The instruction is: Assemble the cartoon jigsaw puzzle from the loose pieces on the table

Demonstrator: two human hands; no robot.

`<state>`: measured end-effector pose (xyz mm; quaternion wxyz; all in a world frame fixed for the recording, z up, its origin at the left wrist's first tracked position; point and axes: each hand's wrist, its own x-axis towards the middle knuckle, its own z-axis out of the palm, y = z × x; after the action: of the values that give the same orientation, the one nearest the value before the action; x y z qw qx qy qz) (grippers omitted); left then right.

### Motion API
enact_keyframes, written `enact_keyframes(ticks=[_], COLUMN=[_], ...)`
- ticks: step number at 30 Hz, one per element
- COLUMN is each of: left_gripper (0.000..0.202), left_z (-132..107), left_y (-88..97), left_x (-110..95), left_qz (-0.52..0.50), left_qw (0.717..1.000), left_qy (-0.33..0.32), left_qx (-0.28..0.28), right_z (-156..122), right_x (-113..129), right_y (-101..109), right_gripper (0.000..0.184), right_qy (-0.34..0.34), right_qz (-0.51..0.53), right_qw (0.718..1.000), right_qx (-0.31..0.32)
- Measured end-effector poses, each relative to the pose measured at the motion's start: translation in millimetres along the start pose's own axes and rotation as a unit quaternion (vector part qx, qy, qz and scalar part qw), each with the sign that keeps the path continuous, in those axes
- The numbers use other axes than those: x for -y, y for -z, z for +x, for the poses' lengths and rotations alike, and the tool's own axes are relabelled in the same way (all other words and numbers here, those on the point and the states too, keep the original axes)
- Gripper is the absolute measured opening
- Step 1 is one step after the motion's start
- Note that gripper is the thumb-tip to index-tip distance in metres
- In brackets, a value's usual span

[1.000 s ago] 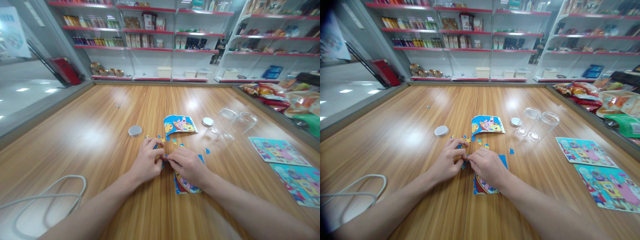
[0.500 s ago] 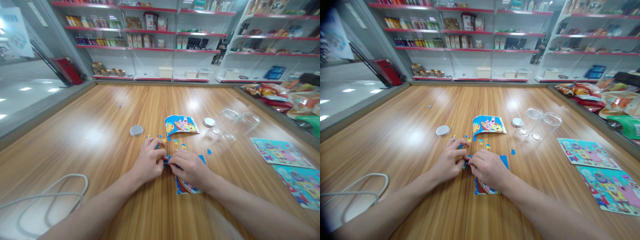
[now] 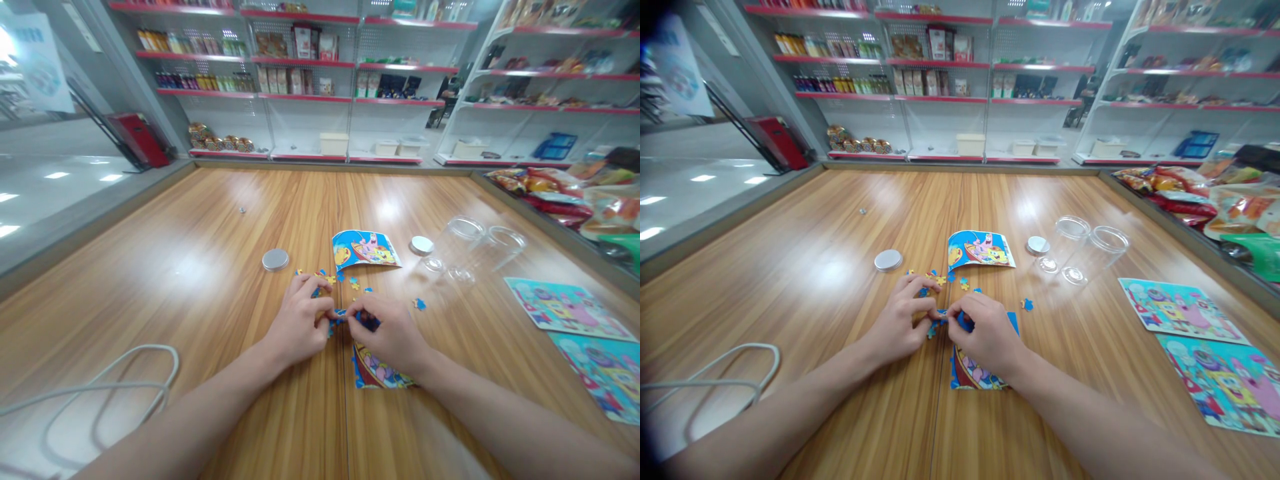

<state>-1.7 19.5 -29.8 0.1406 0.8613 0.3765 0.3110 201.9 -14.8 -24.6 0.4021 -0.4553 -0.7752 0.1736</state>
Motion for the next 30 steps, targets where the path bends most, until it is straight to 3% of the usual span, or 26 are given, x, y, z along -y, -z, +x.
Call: enact_keyframes(ticks=[5,10,16,30], left_gripper=[0.022,0.026,0.019,0.013], left_z=[2,4,6,5], left_y=[9.9,15.1,8.9,11.2], left_x=[-8,-14,-8,-8], left_qz=[-0.049,-0.082,-0.081,-0.063], left_qw=[0.998,0.995,0.993,0.99], left_qy=[-0.023,-0.05,-0.069,-0.085], left_qx=[-0.013,-0.003,-0.055,-0.093], right_z=[-3,-6,-6,-6], right_x=[0,-1,1,2], right_y=[2,2,3,4], right_gripper=[0.005,0.005,0.008,0.013], right_qy=[-0.041,-0.02,0.017,0.004], right_qz=[0.019,0.028,0.019,0.02], right_qw=[0.997,0.997,0.997,0.999], right_qx=[-0.062,-0.069,-0.069,-0.05])
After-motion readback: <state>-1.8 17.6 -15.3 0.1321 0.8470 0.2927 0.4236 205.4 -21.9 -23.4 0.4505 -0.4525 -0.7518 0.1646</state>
